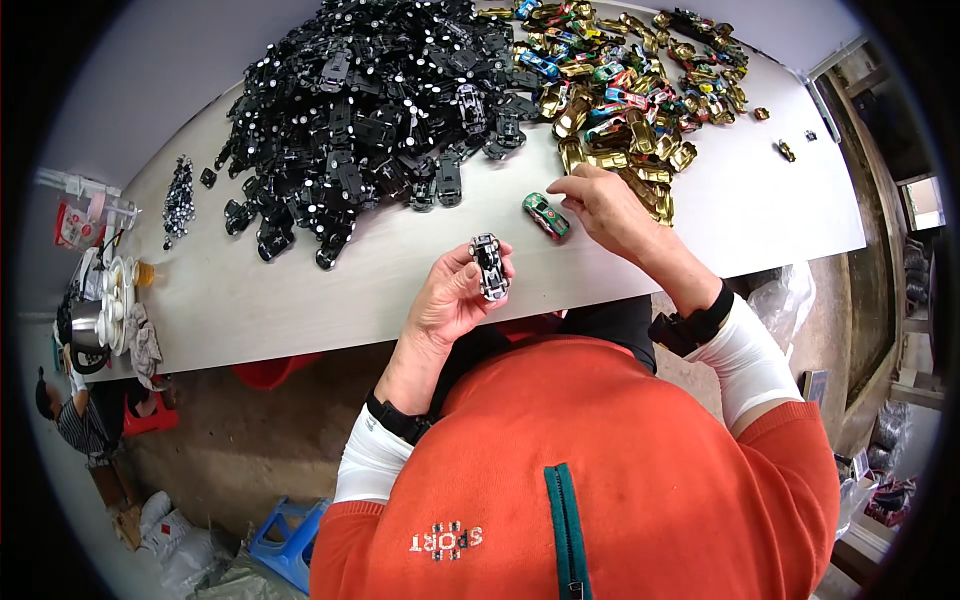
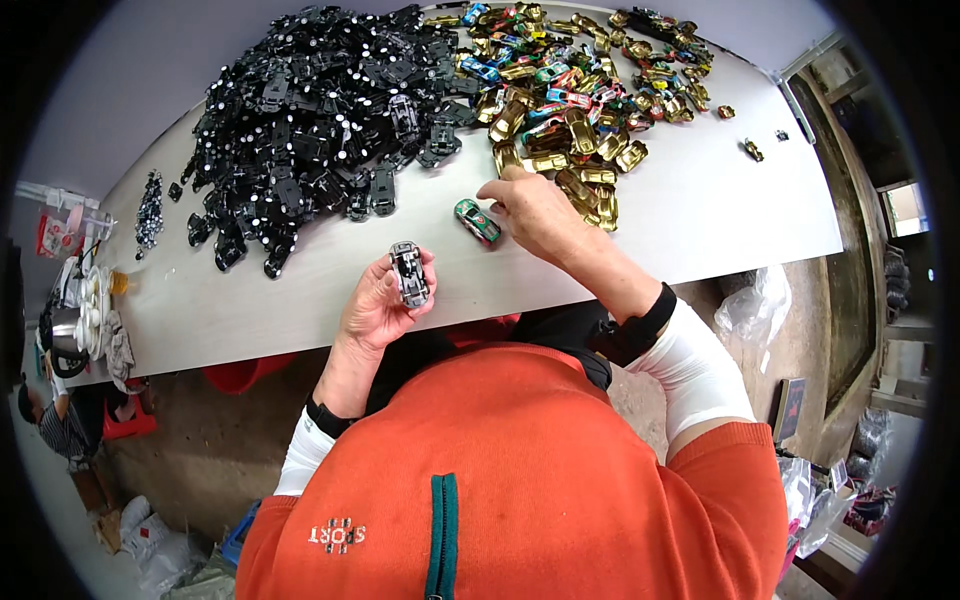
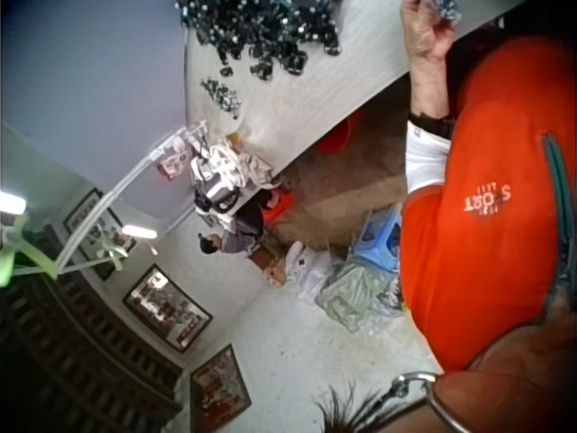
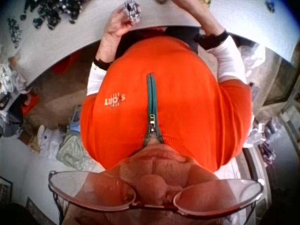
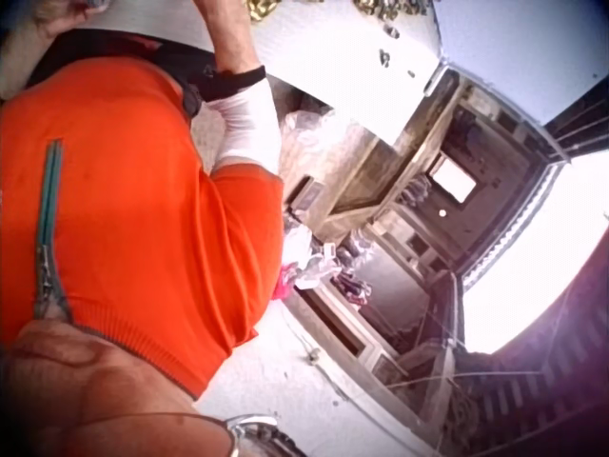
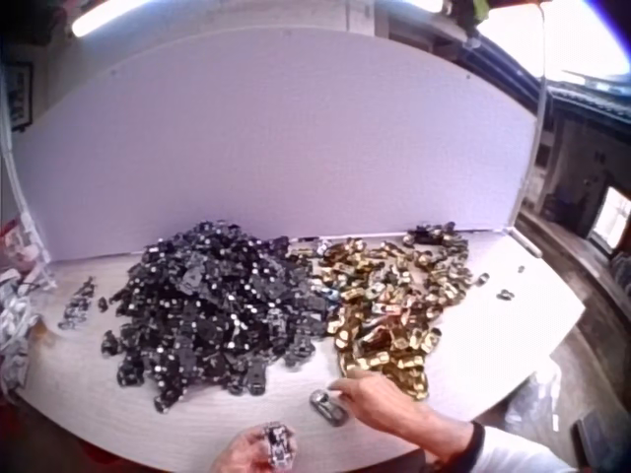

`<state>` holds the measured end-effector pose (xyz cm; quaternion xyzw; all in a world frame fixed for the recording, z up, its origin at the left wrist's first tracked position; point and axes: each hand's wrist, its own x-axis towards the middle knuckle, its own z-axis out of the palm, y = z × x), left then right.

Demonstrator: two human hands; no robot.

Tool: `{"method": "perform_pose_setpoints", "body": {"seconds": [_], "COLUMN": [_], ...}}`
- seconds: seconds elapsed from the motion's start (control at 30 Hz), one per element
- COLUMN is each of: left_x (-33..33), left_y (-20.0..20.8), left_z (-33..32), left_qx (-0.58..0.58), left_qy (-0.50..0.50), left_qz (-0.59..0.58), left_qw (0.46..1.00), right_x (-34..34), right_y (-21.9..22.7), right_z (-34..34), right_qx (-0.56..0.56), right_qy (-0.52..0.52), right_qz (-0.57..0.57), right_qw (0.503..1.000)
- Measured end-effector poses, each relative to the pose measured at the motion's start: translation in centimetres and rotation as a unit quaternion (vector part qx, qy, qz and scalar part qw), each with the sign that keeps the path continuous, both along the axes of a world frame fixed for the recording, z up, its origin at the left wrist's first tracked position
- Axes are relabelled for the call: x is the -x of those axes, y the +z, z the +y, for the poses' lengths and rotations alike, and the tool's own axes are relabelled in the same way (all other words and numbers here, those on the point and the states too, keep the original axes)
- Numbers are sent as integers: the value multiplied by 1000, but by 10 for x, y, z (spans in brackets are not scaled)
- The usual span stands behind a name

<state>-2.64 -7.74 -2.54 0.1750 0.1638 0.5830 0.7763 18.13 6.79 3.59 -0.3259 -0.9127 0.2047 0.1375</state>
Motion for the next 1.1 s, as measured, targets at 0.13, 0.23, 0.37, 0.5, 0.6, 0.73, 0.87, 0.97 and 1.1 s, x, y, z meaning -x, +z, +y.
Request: {"method": "perform_pose_setpoints", "body": {"seconds": [0.13, 0.23, 0.37, 0.5, 0.6, 0.73, 0.87, 0.97, 1.1], "left_x": [2, 2, 9, 16, 20, 17, 12, 11, 9], "left_y": [2, 4, -2, 11, 11, 15, 18, 23, 29], "left_z": [2, 1, -1, -2, -1, -1, 0, -1, -2], "left_qx": [-10, -7, -34, -9, -25, -26, -30, -38, -50], "left_qy": [-16, 4, 19, 112, 143, 146, 189, 188, 181], "left_qz": [-20, -47, -71, -48, -11, 27, 61, 90, 106], "left_qw": [1000, 999, 997, 993, 989, 989, 980, 977, 976], "right_x": [4, 5, 11, 25, 31, 37, 38, 39, 43], "right_y": [20, 18, 15, 17, 40, 38, 46, 49, 49], "right_z": [8, 16, 15, -10, -41, -59, -65, -67, -69], "right_qx": [-111, -135, -117, 139, 417, 411, 340, 340, 358], "right_qy": [176, 237, 226, 87, -30, -25, -26, -22, -23], "right_qz": [-67, -100, -69, 159, 217, 262, 239, 222, 213], "right_qw": [976, 957, 964, 974, 882, 873, 909, 914, 909]}}
